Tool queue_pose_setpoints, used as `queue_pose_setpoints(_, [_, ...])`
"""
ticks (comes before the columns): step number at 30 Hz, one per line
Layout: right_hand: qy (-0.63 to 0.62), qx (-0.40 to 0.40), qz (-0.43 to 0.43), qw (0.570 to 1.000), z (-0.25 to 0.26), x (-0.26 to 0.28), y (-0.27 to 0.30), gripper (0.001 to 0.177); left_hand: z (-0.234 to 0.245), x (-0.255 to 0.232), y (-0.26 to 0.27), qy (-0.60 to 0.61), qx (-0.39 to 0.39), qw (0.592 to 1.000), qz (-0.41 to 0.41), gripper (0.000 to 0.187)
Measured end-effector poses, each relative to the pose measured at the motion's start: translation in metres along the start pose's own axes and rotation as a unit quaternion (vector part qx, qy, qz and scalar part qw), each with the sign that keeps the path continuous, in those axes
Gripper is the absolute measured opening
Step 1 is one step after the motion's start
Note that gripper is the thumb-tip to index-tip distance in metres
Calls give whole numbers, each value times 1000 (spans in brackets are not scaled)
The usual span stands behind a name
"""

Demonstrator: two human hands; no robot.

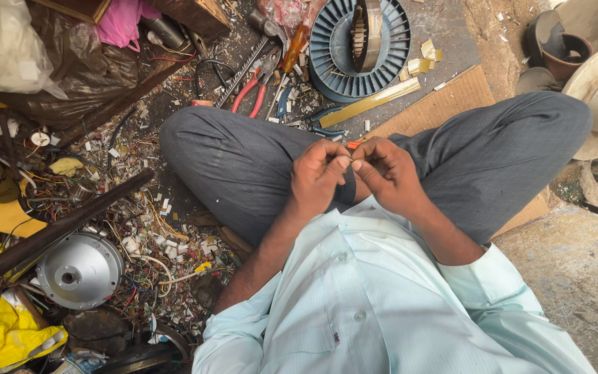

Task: The person sits on the floor and inserts small rectangular pieces into the slots of a cylindrical electrical component. They use orange-handled scissors to trim the pieces and place them into the component's slots.

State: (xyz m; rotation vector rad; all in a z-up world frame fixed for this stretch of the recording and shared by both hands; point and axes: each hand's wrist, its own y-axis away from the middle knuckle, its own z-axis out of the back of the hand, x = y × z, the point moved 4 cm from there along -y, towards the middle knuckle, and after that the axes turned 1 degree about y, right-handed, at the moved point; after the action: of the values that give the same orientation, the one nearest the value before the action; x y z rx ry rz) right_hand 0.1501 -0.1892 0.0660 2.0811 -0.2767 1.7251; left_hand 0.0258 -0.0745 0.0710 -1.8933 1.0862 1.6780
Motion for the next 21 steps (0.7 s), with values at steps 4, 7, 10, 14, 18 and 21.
queue_pose_setpoints(4, [-130, -37, -100, 986, 0, -15, -1, 8, -7, 5, -1, 106, -40, 993, 37, 21])
queue_pose_setpoints(7, [-142, -44, -86, 985, -3, -19, -4, 9, -5, -7, -3, -22, -56, 996, -61, 10])
queue_pose_setpoints(10, [19, -29, -15, 999, 2, -19, 6, 9, 2, -26, 4, -275, -1, 943, -186, 20])
queue_pose_setpoints(14, [-72, -23, -80, 994, 5, -27, 2, 9, -2, -19, -5, -108, -25, 994, -24, 17])
queue_pose_setpoints(18, [-12, -45, -40, 998, 1, -18, 4, 13, 2, -22, -3, -197, 12, 973, -123, 20])
queue_pose_setpoints(21, [-65, -66, -21, 996, 0, -11, 4, 11, 4, -11, -2, -90, 19, 994, -63, 18])
